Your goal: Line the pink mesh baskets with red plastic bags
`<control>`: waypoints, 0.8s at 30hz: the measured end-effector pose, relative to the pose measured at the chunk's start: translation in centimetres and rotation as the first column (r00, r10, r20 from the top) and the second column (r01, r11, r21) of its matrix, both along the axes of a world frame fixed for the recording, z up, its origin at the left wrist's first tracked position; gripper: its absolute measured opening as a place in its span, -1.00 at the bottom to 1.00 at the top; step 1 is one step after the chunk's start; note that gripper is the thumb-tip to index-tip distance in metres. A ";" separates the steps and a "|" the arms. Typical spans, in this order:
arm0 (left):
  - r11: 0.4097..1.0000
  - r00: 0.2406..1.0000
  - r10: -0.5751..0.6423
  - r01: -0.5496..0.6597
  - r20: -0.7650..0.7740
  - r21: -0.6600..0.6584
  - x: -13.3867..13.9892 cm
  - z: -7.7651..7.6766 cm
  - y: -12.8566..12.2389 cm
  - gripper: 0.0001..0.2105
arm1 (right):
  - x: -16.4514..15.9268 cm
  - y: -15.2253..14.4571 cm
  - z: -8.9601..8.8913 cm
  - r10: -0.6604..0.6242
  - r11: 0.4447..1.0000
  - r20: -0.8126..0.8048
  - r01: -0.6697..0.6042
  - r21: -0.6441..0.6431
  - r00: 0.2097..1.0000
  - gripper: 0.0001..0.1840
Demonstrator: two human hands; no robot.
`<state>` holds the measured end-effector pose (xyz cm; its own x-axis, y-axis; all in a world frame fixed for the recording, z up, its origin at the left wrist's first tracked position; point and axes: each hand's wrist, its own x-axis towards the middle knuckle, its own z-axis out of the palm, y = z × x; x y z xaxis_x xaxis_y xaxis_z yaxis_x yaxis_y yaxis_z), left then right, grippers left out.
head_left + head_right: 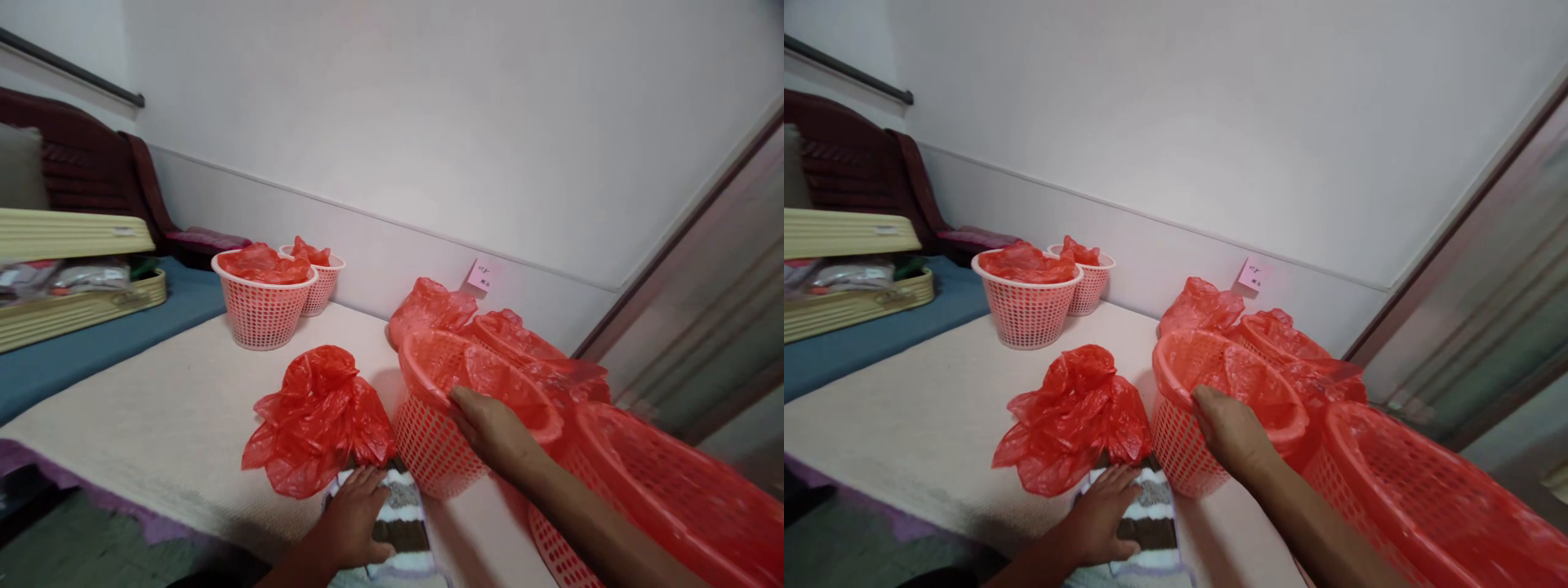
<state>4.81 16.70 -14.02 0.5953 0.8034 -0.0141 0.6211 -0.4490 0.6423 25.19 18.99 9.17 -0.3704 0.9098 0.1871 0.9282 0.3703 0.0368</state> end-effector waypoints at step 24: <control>0.979 0.980 0.171 -0.180 0.099 0.093 -1.7 3.8 0.5 -0.78 | -0.7 -5.4 -18.6 -0.284 0.956 -0.623 0.170 -0.237 0.729 -0.74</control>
<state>3.07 17.21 -10.22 0.4399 0.8900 0.1199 0.6376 -0.4035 0.6562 24.47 13.61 -9.41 0.0088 0.9880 0.1545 0.7638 0.0931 -0.6388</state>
